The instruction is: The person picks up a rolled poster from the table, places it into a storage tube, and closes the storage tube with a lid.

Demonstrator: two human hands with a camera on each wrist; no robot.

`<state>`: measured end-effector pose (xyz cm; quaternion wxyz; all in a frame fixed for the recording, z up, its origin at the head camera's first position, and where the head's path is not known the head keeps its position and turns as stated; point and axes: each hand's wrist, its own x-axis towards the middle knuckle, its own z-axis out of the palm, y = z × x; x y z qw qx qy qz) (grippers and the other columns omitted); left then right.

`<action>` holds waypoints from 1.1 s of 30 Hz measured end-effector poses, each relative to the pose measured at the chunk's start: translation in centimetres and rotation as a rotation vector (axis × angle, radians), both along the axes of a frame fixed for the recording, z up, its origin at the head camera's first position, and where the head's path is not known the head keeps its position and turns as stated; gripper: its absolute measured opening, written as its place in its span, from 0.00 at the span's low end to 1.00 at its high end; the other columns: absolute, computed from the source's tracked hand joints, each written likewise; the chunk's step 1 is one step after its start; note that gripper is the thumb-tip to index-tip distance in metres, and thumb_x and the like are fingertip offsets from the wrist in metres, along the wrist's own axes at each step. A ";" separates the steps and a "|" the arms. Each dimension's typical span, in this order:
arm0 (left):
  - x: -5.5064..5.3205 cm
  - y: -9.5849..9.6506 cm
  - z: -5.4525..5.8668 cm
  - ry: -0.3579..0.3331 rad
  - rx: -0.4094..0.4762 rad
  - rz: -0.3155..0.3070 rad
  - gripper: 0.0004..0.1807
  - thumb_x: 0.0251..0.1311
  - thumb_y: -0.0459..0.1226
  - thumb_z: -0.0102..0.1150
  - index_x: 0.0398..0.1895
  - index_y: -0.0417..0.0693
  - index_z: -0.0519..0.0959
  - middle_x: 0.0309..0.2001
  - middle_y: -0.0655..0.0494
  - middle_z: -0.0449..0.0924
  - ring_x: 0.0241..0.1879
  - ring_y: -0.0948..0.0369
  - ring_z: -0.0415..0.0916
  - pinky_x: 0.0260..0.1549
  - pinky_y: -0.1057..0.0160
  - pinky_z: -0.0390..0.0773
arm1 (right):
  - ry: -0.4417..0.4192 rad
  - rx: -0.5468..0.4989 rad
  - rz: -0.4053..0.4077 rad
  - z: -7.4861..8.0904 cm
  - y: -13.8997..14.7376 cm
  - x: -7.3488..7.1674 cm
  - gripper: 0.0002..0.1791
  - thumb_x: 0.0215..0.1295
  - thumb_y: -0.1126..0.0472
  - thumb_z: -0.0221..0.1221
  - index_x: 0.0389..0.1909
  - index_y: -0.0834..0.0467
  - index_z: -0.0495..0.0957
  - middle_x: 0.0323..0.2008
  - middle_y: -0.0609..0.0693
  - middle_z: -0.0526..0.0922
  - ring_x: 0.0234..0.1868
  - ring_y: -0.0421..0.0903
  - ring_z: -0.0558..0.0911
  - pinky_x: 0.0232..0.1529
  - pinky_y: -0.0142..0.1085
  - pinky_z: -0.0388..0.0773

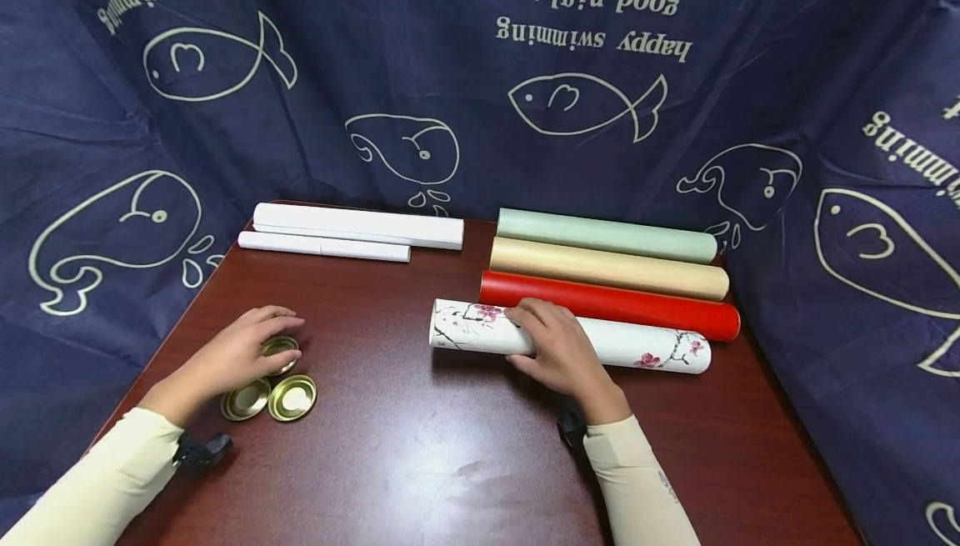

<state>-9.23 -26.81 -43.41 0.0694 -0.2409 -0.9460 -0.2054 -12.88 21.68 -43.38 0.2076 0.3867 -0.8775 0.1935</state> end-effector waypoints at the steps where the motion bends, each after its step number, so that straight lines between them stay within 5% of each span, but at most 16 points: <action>1: 0.1 -0.3 0.0 -0.016 -0.014 0.006 0.25 0.53 0.39 0.73 0.54 0.39 0.81 0.51 0.45 0.78 0.51 0.45 0.74 0.50 0.44 0.74 | 0.001 -0.001 -0.002 0.0 0.0 0.0 0.35 0.42 0.57 0.76 0.56 0.56 0.77 0.51 0.54 0.78 0.50 0.54 0.77 0.54 0.51 0.72; 12: 0.9 -1.9 -0.7 -0.168 -0.076 -0.020 0.31 0.51 0.44 0.74 0.57 0.40 0.79 0.49 0.44 0.78 0.49 0.43 0.75 0.48 0.42 0.75 | 0.005 -0.003 0.002 -0.3 -0.2 0.3 0.36 0.41 0.56 0.77 0.55 0.56 0.77 0.52 0.54 0.78 0.50 0.55 0.77 0.53 0.51 0.73; 33: 0.3 -1.7 -1.0 -0.163 -0.078 0.011 0.31 0.49 0.43 0.75 0.56 0.38 0.80 0.45 0.46 0.78 0.45 0.47 0.74 0.45 0.46 0.75 | 0.019 -0.006 0.002 -0.1 -0.1 0.0 0.36 0.41 0.57 0.76 0.56 0.56 0.77 0.51 0.54 0.78 0.50 0.55 0.78 0.51 0.52 0.74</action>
